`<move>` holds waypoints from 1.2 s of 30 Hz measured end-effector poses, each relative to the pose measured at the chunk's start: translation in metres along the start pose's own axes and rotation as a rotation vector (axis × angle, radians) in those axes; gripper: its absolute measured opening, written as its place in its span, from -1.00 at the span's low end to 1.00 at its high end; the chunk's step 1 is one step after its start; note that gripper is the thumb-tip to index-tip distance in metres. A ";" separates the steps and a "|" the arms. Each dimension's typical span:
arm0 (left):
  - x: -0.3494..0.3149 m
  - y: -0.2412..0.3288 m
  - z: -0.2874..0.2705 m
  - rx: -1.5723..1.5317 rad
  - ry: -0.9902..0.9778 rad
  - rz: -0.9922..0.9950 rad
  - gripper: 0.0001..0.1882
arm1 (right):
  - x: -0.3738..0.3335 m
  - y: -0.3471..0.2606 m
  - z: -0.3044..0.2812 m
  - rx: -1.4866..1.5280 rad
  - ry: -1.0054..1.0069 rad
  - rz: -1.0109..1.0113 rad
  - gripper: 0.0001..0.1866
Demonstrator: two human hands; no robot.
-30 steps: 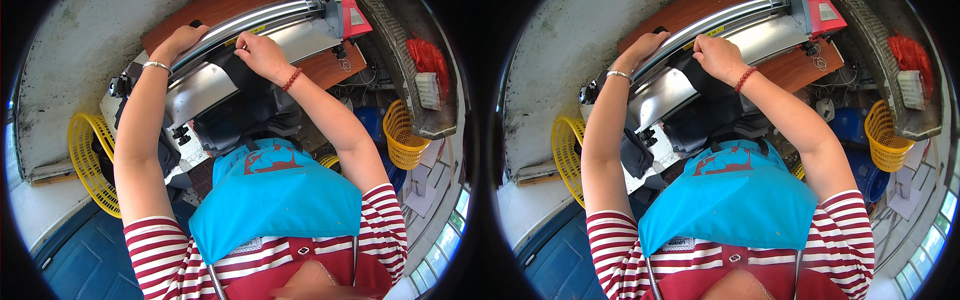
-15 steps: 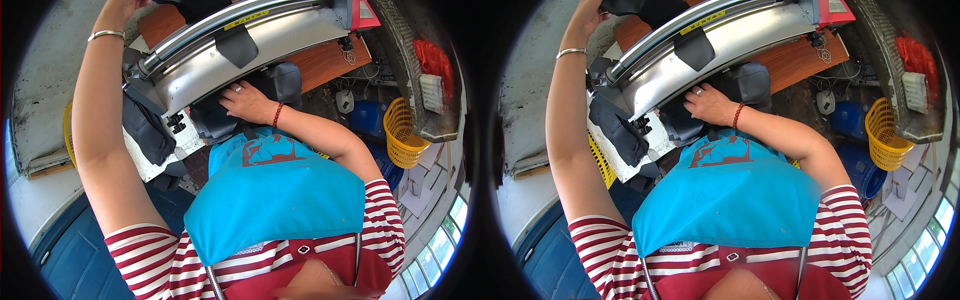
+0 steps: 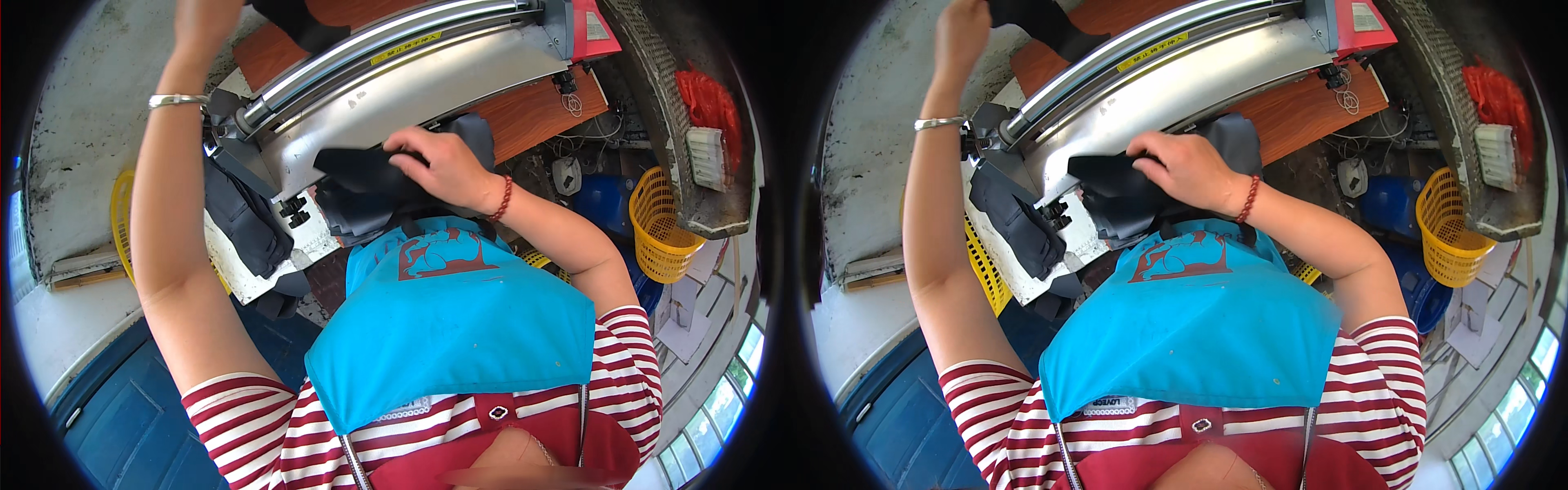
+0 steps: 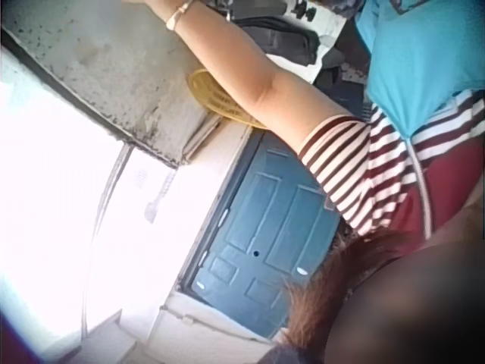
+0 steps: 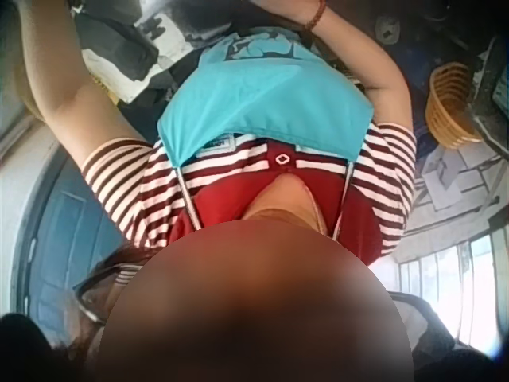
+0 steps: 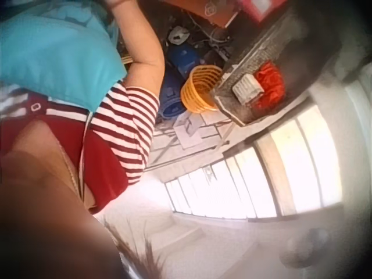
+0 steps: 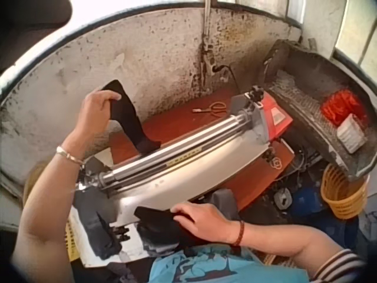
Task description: Feeding shoe material components through a roller machine to apply glue or press them together.
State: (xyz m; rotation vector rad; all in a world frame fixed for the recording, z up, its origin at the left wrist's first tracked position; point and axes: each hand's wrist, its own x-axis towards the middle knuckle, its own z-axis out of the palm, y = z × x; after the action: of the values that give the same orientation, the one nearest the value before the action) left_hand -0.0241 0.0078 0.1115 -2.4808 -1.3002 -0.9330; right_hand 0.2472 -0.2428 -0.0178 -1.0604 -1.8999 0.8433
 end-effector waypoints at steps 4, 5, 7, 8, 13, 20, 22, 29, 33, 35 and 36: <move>-0.056 0.040 0.066 -0.009 -0.434 0.025 -0.72 | 0.036 0.006 -0.032 0.144 -0.014 0.368 -0.87; -0.058 0.043 0.076 -0.084 -0.592 -0.012 -0.68 | 0.047 0.010 -0.032 0.098 -0.023 0.402 -0.87; -0.061 0.045 0.087 -0.262 -0.811 -0.416 -0.59 | 0.068 0.021 -0.025 0.050 0.001 0.340 -0.86; -0.061 0.045 0.089 -0.371 -0.795 -0.521 -0.55 | 0.076 0.025 -0.021 -0.019 0.029 0.334 -0.86; -0.061 0.038 0.093 -0.567 -0.920 -0.856 -0.60 | 0.082 0.036 -0.025 -0.384 0.076 0.237 -0.87; -0.048 0.005 0.088 -0.668 -0.503 -0.914 -0.85 | 0.012 0.021 -0.007 -0.406 -0.064 -0.348 -0.84; -0.029 -0.001 0.068 -0.761 -0.450 -1.038 -0.86 | -0.009 0.018 0.021 -0.493 -0.387 -0.311 -0.79; 0.018 0.035 -0.016 -0.785 -0.167 -1.065 -0.94 | -0.018 0.044 0.073 -0.673 -0.240 -0.503 -0.92; 0.021 0.028 -0.047 -0.831 -0.071 -0.876 -0.91 | -0.017 0.041 0.076 -0.748 -0.341 -0.565 -0.93; 0.022 0.019 -0.053 -0.775 -0.032 -0.818 -0.91 | -0.016 0.036 0.072 -0.755 -0.352 -0.573 -0.93; 0.022 0.014 -0.054 -0.685 0.023 -0.782 -0.79 | -0.014 0.033 0.068 -0.698 -0.330 -0.584 -0.93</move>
State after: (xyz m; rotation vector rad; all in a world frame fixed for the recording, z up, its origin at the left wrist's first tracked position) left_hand -0.0275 -0.0095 0.1691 -2.3283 -2.3254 -1.8192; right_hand 0.2053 -0.2530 -0.0809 -0.6735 -2.6921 -0.0034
